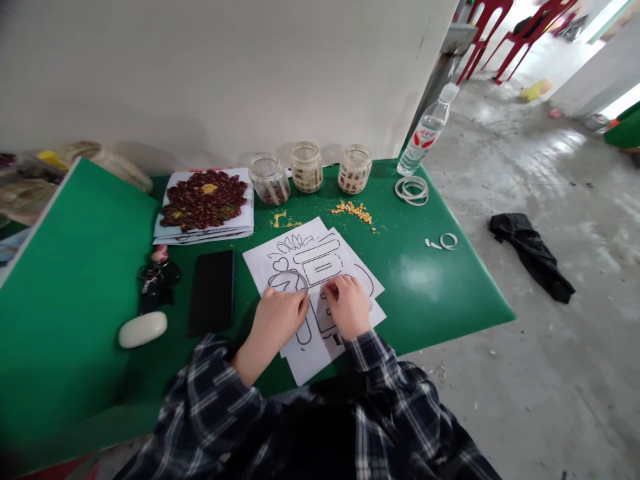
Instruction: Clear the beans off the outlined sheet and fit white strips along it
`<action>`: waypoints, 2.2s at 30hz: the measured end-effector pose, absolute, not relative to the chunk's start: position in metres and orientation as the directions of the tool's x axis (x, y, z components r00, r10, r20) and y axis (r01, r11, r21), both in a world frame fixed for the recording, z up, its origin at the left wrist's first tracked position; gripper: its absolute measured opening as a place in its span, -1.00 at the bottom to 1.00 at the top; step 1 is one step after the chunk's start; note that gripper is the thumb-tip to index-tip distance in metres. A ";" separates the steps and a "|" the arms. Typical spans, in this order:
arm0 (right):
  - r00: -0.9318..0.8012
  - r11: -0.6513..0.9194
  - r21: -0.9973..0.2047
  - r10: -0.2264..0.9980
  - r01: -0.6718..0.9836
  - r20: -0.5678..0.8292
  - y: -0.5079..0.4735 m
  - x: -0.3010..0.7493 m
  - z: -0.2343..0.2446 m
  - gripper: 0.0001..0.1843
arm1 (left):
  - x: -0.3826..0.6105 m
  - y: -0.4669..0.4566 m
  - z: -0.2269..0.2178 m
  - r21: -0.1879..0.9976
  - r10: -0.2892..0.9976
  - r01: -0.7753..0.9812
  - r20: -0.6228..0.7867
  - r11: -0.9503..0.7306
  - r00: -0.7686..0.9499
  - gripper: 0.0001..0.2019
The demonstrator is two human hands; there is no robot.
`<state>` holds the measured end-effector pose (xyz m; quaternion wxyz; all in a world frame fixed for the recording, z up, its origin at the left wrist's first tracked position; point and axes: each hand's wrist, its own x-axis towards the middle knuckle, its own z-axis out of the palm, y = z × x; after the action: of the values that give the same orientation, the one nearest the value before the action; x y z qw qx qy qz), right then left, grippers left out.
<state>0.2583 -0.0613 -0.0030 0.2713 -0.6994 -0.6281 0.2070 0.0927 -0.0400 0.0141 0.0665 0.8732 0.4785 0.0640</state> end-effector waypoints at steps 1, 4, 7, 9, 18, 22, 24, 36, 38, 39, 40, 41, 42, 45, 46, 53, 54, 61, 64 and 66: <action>0.112 -0.050 -0.643 0.992 0.764 0.056 -0.062 0.255 -0.003 -0.89 | 0.093 -0.040 0.014 0.177 0.844 0.827 0.047 -0.533 0.534 -0.62; 0.083 -0.023 -0.644 0.994 0.764 0.064 -0.062 0.247 -0.002 -0.90 | 0.094 -0.040 0.013 0.174 0.845 0.828 0.051 -0.533 0.533 -0.60; 0.076 -0.021 -0.647 0.995 0.762 0.058 -0.062 0.243 -0.001 -0.90 | 0.095 -0.039 0.013 0.161 0.844 0.829 0.059 -0.535 0.533 -0.61; 0.073 -0.015 -0.654 0.996 0.756 0.061 -0.062 0.243 -0.002 -0.91 | 0.096 -0.039 0.013 0.153 0.843 0.830 0.061 -0.537 0.534 -0.61; 0.070 -0.018 -0.675 0.996 0.738 0.050 -0.062 0.242 -0.003 -0.94 | 0.093 -0.039 0.017 0.159 0.848 0.835 0.034 -0.527 0.529 -0.63; 0.083 -0.046 -0.686 0.996 0.726 0.021 -0.059 0.241 0.000 -0.95 | 0.084 -0.037 0.023 0.183 0.854 0.838 0.024 -0.515 0.519 -0.68; 0.084 -0.059 -0.687 0.996 0.724 0.003 -0.058 0.241 0.002 -0.95 | 0.082 -0.036 0.025 0.183 0.852 0.836 0.013 -0.517 0.524 -0.69; 0.080 -0.075 -0.675 0.997 0.734 -0.024 -0.055 0.241 0.001 -0.94 | 0.084 -0.039 0.026 0.159 0.832 0.822 -0.010 -0.546 0.554 -0.65; 0.085 -0.085 -0.669 0.996 0.738 -0.033 -0.054 0.241 0.003 -0.94 | 0.084 -0.039 0.026 0.153 0.830 0.821 -0.010 -0.550 0.558 -0.64; 0.086 -0.090 -0.666 0.996 0.740 -0.039 -0.054 0.241 0.004 -0.94 | 0.084 -0.039 0.026 0.151 0.828 0.819 -0.011 -0.553 0.561 -0.64; 0.086 -0.096 -0.662 0.995 0.743 -0.047 -0.053 0.240 0.005 -0.94 | 0.085 -0.039 0.026 0.149 0.824 0.816 -0.010 -0.559 0.566 -0.63; 0.089 -0.106 -0.659 0.994 0.745 -0.059 -0.053 0.240 0.007 -0.94 | 0.086 -0.039 0.025 0.147 0.820 0.812 -0.008 -0.565 0.572 -0.63; 0.093 -0.119 -0.656 0.993 0.746 -0.075 -0.052 0.240 0.008 -0.93 | 0.086 -0.039 0.025 0.144 0.814 0.806 -0.003 -0.575 0.581 -0.63; 0.109 -0.164 -0.654 0.986 0.738 -0.125 -0.050 0.239 0.010 -0.92 | 0.090 -0.039 0.021 0.130 0.783 0.775 0.023 -0.619 0.622 -0.65; 0.110 -0.173 -0.656 0.985 0.735 -0.136 -0.049 0.239 0.010 -0.92 | 0.091 -0.040 0.020 0.124 0.772 0.764 0.032 -0.633 0.634 -0.66; 0.114 -0.196 -0.638 0.979 0.745 -0.167 -0.045 0.238 0.008 -0.87 | 0.091 -0.043 0.023 0.181 0.739 0.718 0.111 -0.672 0.665 -0.69; 0.113 -0.196 -0.632 0.979 0.750 -0.169 -0.044 0.238 0.008 -0.88 | 0.090 -0.043 0.027 0.225 0.736 0.703 0.129 -0.674 0.665 -0.69; 0.084 -0.156 -0.735 0.988 0.660 -0.133 -0.048 0.245 0.006 -0.89 | 0.072 -0.035 0.044 0.485 0.821 0.663 0.310 -0.571 0.480 -0.66; 0.098 -0.165 -0.892 0.986 0.420 -0.136 -0.052 0.250 0.006 -0.80 | 0.069 -0.033 0.041 0.573 0.850 0.632 0.289 -0.521 0.440 -0.66; 0.091 -0.155 -0.957 0.986 0.246 -0.136 -0.055 0.252 0.009 -0.71 | 0.070 -0.032 0.039 0.598 0.844 0.606 0.269 -0.524 0.464 -0.67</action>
<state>0.2523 -0.0549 0.0089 0.4122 -0.6130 -0.5027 0.4491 0.0701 -0.0324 0.0388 0.2153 0.8281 0.4378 0.2762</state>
